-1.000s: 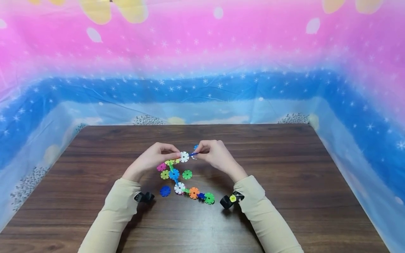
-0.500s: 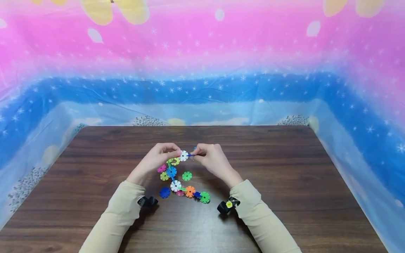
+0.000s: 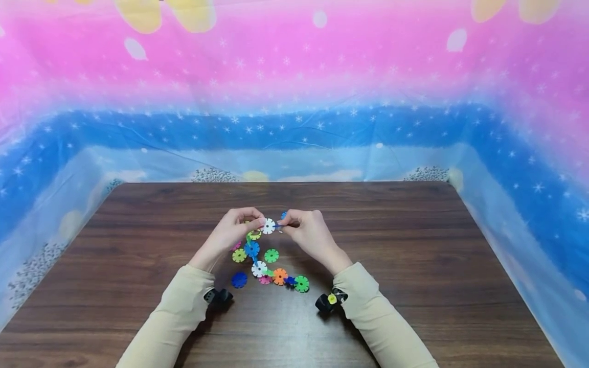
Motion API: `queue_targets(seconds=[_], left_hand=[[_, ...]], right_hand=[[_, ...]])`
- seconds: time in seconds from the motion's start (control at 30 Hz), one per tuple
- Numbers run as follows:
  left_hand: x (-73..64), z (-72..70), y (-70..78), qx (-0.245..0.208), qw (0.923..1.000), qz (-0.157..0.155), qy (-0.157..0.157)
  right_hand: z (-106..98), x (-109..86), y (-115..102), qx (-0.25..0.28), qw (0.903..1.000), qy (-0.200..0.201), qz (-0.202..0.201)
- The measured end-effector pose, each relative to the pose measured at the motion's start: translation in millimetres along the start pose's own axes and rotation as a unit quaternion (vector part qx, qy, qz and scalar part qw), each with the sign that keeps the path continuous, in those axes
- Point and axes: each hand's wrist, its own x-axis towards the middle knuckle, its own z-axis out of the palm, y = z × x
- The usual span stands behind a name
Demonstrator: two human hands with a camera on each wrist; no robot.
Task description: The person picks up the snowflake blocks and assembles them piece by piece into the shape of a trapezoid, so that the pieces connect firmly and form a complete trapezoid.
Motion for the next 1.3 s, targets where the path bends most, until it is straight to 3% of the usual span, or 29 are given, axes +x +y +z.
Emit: queue_targets(seconds=[0.37, 1.1, 1.3], left_hand=[[-1.0, 3.9, -1.7, -0.034, 0.9993, 0.005, 0.012], [-0.4, 8.9, -2.5, -0.040, 0.9988, -0.003, 0.029], [-1.0, 10.9, -1.0, -0.028, 0.9990, -0.010, 0.032]], right_hand=[[6, -2.4, -2, 0.011, 0.9992, 0.038, 0.006], [15, -6.0, 1, 0.044, 0.9974, 0.052, 0.022], [16, -6.3, 2, 0.020, 0.9988, 0.045, -0.001]])
